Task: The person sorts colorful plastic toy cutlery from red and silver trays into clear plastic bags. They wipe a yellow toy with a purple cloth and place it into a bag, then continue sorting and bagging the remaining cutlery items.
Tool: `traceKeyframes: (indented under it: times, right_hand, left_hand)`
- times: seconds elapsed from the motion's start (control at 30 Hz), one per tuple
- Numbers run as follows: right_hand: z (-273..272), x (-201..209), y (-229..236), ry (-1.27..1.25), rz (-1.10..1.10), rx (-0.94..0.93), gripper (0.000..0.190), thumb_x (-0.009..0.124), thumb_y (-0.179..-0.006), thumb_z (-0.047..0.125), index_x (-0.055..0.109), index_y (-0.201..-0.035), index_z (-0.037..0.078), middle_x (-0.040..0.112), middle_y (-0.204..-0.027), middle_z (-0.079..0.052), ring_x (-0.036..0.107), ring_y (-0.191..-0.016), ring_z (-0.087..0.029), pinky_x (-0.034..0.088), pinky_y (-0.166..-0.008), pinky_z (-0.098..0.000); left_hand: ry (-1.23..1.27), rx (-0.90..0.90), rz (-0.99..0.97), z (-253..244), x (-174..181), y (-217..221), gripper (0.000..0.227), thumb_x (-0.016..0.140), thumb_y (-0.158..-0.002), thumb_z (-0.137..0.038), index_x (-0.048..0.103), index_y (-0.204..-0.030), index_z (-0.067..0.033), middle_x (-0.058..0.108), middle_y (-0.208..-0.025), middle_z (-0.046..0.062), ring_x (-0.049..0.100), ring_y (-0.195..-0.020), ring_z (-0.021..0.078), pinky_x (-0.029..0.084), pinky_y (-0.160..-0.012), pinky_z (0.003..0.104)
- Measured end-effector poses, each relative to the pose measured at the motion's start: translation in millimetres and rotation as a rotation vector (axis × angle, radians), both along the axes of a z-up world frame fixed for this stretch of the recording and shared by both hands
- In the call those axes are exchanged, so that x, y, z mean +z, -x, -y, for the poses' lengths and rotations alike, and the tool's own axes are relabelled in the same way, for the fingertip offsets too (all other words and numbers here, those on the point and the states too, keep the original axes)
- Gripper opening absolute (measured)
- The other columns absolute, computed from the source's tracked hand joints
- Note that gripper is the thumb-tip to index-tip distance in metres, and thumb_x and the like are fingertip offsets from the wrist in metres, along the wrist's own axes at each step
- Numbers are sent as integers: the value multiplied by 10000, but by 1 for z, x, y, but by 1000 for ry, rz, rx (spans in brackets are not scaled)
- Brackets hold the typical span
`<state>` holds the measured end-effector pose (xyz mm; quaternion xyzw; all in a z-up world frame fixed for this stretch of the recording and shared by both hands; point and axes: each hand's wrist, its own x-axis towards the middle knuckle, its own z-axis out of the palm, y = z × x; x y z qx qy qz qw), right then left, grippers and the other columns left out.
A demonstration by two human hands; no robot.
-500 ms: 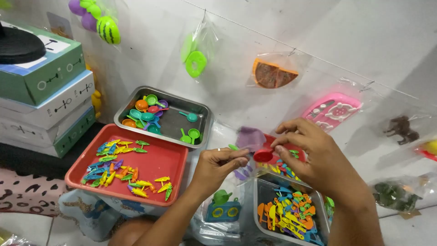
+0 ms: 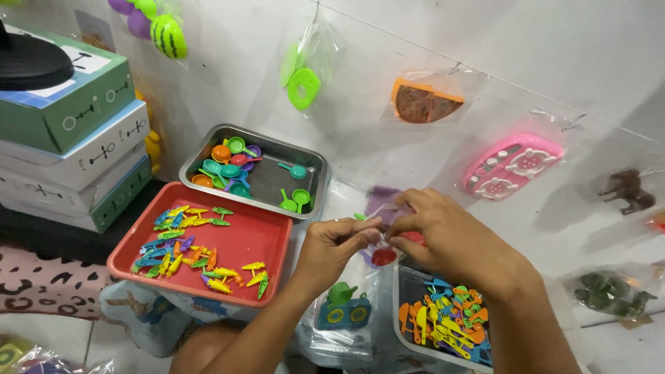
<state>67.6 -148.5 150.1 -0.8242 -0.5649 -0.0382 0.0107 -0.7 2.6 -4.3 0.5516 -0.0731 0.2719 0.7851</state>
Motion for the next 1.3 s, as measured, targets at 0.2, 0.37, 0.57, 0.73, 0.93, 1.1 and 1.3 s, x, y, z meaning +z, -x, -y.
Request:
traceKeyframes:
  times: [0.2,0.37,0.57,0.73,0.93,1.1,1.3]
  right_hand:
    - [8,-30,-19,-616,-226,23,434,796,-825,417,747,-1183,176,660,-1311,-74,639,-1224,-267,465,-1058,-401]
    - [31,-138,-47,-1020,-897,-122,723,706,-878,352,400,-1486,108,632,-1232,-123,623,-1102,-209,477,-1006,-338]
    - [42,-200,-54,-936,-1096,-291,335,789,-853,11,740,-1179,-50,787,-963,-187,743,-887,-222,589,-842,-354]
    - [47,-201,-49,-852,-1160,-312,286,804,-826,-58,782,-1111,-48,805,-941,-181,729,-877,-197,601,-834,-364]
    - [61,-209,-56,-1156,-993,-206,159,778,-840,-48,777,-997,-80,752,-790,-173,710,-745,-191,592,-706,-324]
    - [79,-213,-65,-1402,-1047,-170,150,675,-934,-62,726,-1074,-83,726,-854,-179,690,-759,-193,573,-715,-318]
    - [71,-202,-49,-1527,-1058,-193,310,702,-917,-31,647,-1221,-57,669,-907,-111,700,-787,-174,615,-712,-305]
  left_hand:
    - [146,57,-47,-4,-3,-8,234,750,-932,-131,793,-1145,-43,819,-943,128,755,-840,143,624,-763,255]
    - [191,52,-85,-5,-5,-9,240,751,-931,-148,792,-1142,-41,818,-971,130,763,-844,152,631,-770,263]
    - [184,37,-99,-5,-5,-12,254,736,-944,-170,785,-1156,-40,815,-993,136,770,-851,170,642,-779,287]
    - [155,31,-119,-2,-3,-10,274,725,-952,-204,781,-1171,-49,813,-1014,135,770,-872,178,642,-791,306]
    - [-143,-130,-167,-3,-14,-3,867,865,-804,-281,450,-1532,-59,569,-1417,326,490,-1372,485,412,-1098,594]
    - [-141,-305,-287,8,-43,-14,516,818,-822,-33,675,-1316,7,740,-1087,171,665,-1010,230,578,-917,404]
    - [-154,-232,-337,20,-26,-12,413,851,-816,-60,758,-1218,-46,785,-929,106,674,-805,125,617,-693,270]
